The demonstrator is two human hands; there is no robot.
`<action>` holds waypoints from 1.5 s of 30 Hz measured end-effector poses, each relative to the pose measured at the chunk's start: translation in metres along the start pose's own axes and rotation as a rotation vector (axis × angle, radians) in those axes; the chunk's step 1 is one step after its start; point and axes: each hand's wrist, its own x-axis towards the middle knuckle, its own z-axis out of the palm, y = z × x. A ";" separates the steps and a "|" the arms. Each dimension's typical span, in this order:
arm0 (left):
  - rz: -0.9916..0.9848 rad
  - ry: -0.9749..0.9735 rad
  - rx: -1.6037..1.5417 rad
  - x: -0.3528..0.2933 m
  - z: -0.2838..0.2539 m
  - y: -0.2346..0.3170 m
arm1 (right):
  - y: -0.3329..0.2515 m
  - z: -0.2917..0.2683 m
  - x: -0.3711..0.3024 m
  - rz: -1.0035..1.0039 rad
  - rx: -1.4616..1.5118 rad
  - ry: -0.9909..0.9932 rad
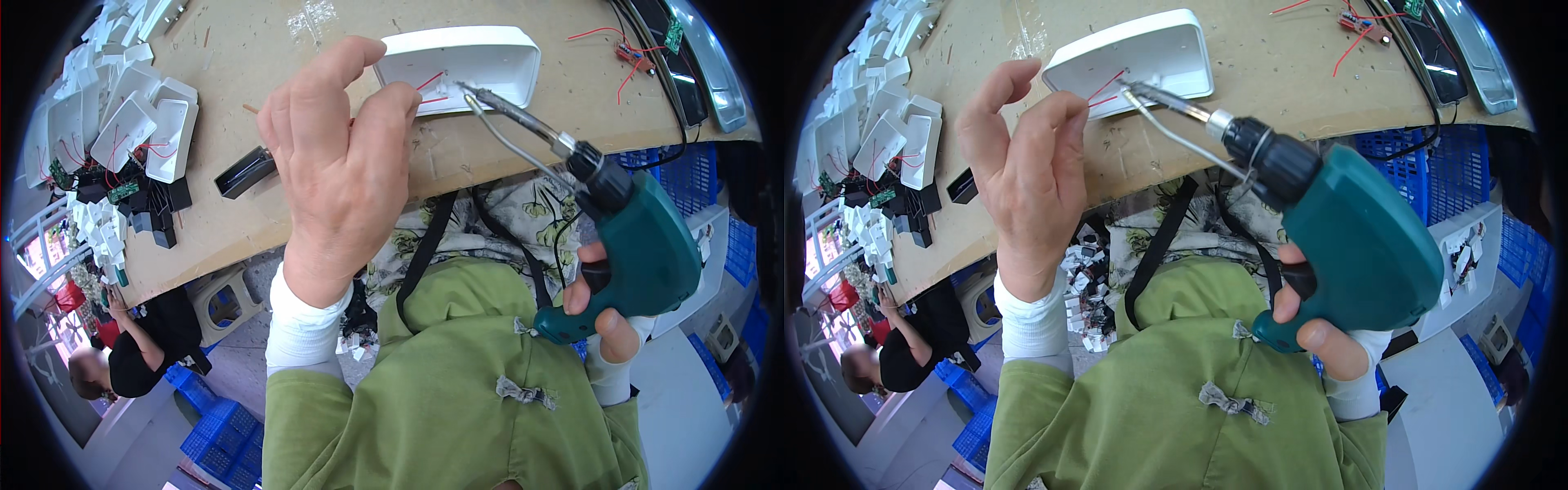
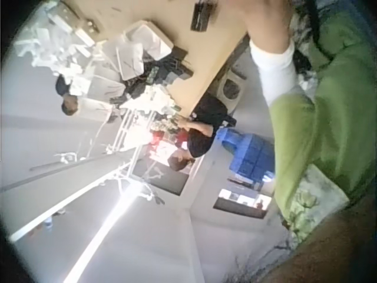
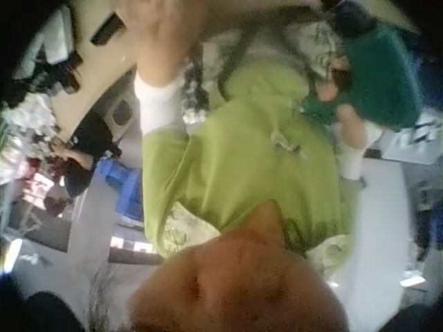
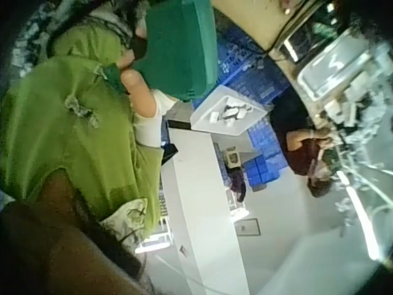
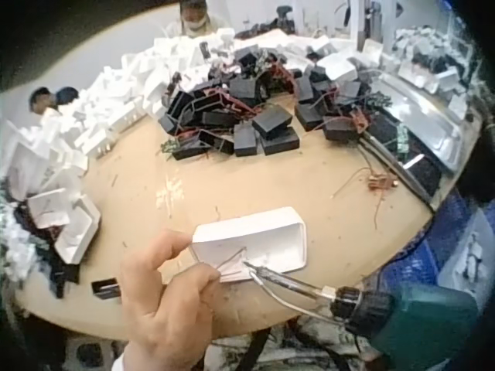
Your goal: Soldering wires to small plastic electronic housings on a workbench.
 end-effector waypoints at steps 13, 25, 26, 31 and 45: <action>0.172 0.119 -0.110 -0.001 0.001 -0.013 | -0.002 0.023 0.059 -0.199 0.321 -0.259; 0.074 0.226 -0.064 -0.005 0.014 -0.001 | -0.003 0.065 0.092 -0.249 0.427 -0.333; 0.073 0.225 -0.063 -0.005 0.013 -0.001 | -0.003 0.066 0.092 -0.247 0.427 -0.334; 0.047 0.145 -0.136 -0.011 0.008 -0.006 | -0.003 0.069 0.093 -0.254 0.417 -0.289; -0.025 0.110 -0.123 -0.021 0.002 -0.007 | -0.002 0.069 0.095 -0.253 0.407 -0.299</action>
